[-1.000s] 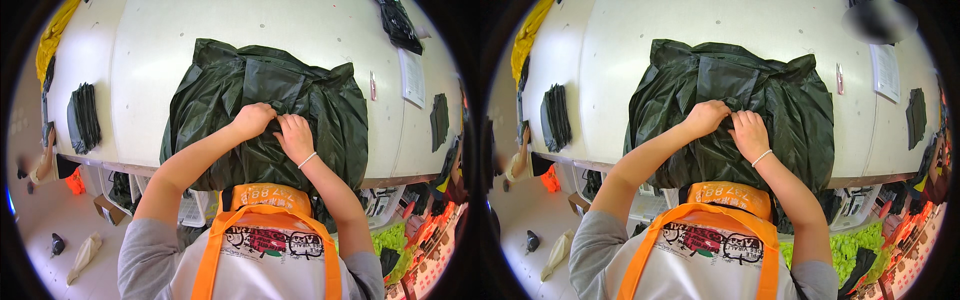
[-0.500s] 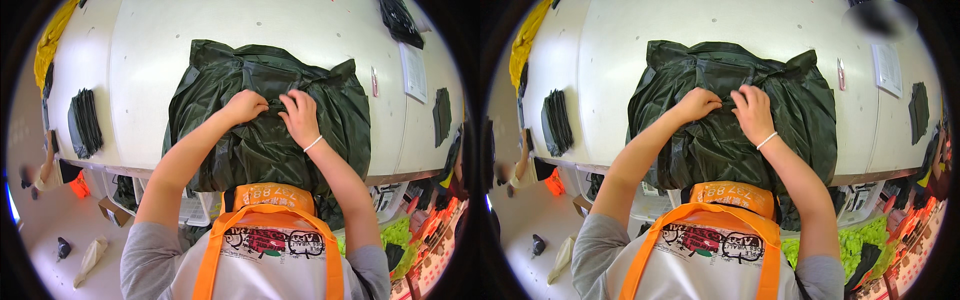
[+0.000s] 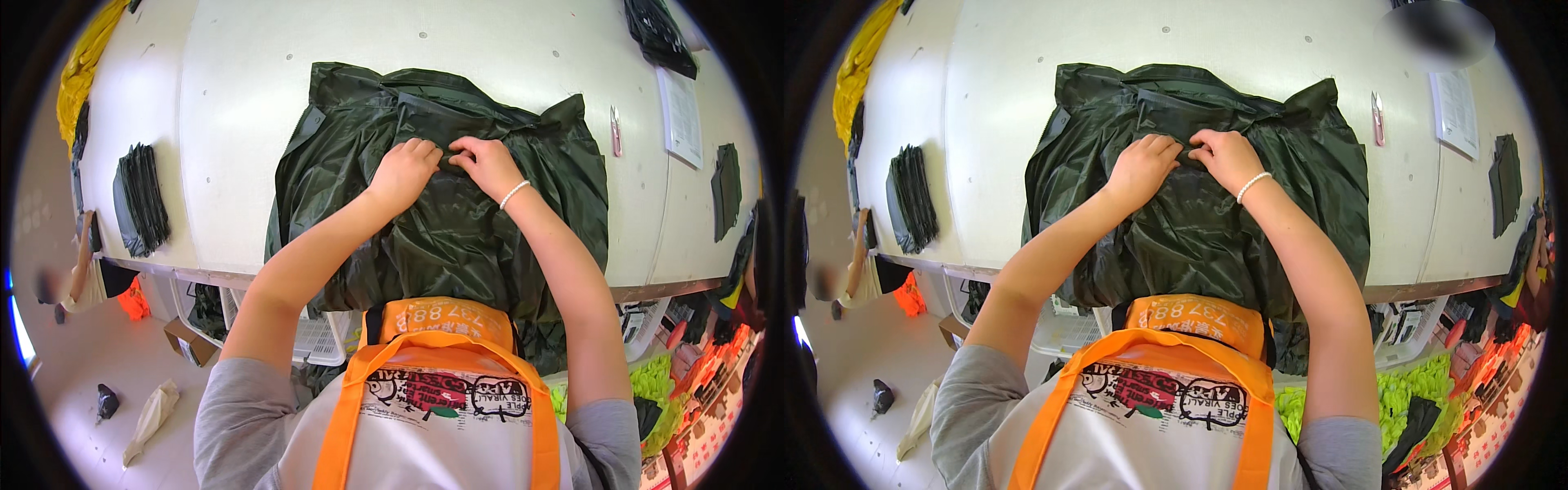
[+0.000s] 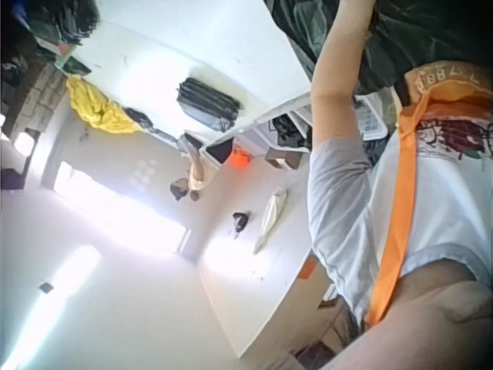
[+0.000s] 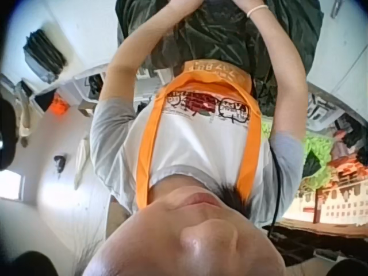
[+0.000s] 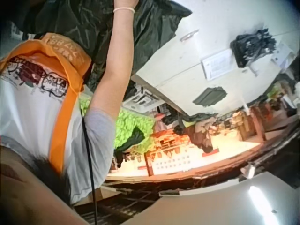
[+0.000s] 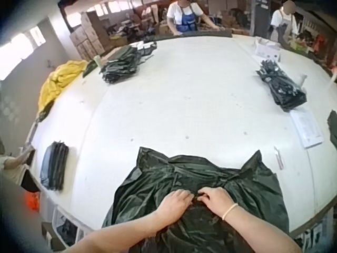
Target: The person unfolds a dark green jacket from a basket, lays it on a table, and uses a small blade to cut away plastic ties and tags. They then fold the jacket neatly and place it on a stack of similar jackets.
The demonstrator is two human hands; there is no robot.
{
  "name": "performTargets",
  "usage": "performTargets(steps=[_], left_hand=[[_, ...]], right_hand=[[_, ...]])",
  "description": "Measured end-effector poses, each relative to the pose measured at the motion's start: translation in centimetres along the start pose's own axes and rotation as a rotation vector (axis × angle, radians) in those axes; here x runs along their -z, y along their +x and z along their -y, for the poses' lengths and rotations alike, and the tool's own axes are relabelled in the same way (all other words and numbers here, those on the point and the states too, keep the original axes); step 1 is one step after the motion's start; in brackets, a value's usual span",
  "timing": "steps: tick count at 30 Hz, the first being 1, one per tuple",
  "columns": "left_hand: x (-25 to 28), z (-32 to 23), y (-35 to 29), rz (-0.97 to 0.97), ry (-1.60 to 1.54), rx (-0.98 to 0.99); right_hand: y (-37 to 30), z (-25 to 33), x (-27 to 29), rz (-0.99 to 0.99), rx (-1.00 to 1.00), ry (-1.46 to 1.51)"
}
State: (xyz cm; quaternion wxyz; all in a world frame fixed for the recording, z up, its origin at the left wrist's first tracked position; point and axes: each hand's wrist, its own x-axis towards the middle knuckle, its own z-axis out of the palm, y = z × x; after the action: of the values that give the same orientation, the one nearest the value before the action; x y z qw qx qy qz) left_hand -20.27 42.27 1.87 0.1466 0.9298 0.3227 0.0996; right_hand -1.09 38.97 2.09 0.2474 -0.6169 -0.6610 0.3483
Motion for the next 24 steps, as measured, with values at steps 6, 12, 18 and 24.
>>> performTargets(steps=[6,12,18,24], left_hand=[[-0.3,4.7,2.7,0.18,-0.5,0.15],[0.3,1.5,3.4,-0.082,-0.101,-0.059],[-0.7,3.2,4.6,0.042,-0.121,0.047],[1.6,5.1,7.3,0.082,-0.299,0.113]], right_hand=[[-1.8,2.4,-1.9,-0.246,0.279,-0.482],[1.5,-1.0,-0.9,-0.074,-0.012,-0.261],[1.3,0.8,0.0,-0.235,0.202,-0.494],[3.2,-1.5,-0.8,-0.255,0.155,-0.4]])
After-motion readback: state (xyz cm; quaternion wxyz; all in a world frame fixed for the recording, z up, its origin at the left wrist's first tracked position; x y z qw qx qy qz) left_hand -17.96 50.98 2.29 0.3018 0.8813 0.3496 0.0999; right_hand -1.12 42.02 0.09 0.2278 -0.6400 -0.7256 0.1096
